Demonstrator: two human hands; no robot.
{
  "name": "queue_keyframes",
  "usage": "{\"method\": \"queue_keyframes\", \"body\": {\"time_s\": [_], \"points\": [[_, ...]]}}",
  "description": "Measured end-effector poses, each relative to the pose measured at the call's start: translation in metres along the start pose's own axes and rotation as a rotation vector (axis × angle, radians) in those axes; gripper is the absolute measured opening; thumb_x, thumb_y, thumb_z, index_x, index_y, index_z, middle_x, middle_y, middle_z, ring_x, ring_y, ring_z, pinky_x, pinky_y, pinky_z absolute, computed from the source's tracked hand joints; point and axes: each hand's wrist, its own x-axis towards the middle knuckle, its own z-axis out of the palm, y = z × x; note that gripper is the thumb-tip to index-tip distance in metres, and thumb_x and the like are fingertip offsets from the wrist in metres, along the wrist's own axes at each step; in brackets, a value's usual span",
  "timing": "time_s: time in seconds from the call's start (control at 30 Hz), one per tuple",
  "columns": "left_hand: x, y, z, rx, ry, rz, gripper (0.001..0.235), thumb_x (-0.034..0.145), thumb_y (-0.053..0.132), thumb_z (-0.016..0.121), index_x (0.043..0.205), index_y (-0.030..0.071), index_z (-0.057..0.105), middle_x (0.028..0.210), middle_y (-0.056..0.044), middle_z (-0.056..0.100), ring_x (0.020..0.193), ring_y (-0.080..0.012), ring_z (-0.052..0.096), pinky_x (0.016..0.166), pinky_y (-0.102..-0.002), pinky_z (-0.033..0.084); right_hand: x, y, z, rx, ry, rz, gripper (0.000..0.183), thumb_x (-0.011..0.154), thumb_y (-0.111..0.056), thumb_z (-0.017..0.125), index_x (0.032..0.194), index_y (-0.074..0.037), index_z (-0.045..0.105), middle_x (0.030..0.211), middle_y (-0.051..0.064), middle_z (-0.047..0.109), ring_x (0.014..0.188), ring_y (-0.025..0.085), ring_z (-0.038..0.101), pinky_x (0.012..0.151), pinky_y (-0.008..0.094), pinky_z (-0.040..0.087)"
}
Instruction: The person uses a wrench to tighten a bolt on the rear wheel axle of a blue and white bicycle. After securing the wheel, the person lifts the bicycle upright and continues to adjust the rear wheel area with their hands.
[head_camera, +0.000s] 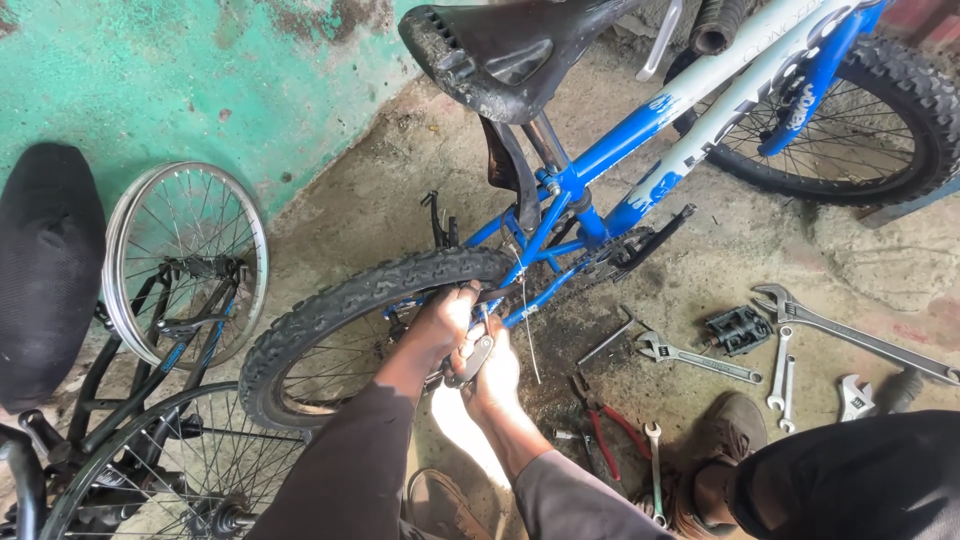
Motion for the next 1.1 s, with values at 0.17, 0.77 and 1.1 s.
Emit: {"method": "queue_keyframes", "body": {"time_s": [0.17, 0.77, 1.1], "points": [[0.001, 0.005, 0.003, 0.089, -0.003, 0.058, 0.057, 0.103, 0.040, 0.038, 0.086, -0.003, 0.072, 0.061, -0.017, 0.066, 0.047, -0.0314, 0.068, 0.044, -0.036, 0.058, 0.001, -0.003, 0.006, 0.018, -0.031, 0.021, 0.043, 0.103, -0.046, 0.055, 0.078, -0.011, 0.058, 0.053, 0.008, 0.051, 0.036, 0.021, 0.047, 0.041, 0.036, 0.041], [-0.074, 0.051, 0.002, 0.079, 0.030, 0.051, 0.060, 0.100, 0.044, 0.047, 0.116, -0.009, 0.069, 0.112, -0.030, 0.072, 0.118, -0.0414, 0.068, 0.104, -0.049, 0.052, 0.007, -0.029, -0.055, -0.166, -0.322, 0.226, 0.044, 0.104, -0.047, 0.057, 0.105, -0.003, 0.058, 0.072, 0.010, 0.056, 0.054, 0.020, 0.062, 0.046, 0.034, 0.058], [-0.043, 0.027, -0.001, 0.123, 0.052, -0.042, 0.049, 0.100, 0.039, 0.042, 0.132, 0.010, 0.067, 0.124, -0.009, 0.072, 0.105, -0.0234, 0.066, 0.092, -0.038, 0.051, -0.005, -0.024, -0.036, -0.078, -0.432, 0.227, 0.008, 0.102, -0.011, 0.062, 0.099, -0.004, 0.059, 0.071, 0.003, 0.057, 0.054, 0.011, 0.057, 0.045, 0.025, 0.049]]}}
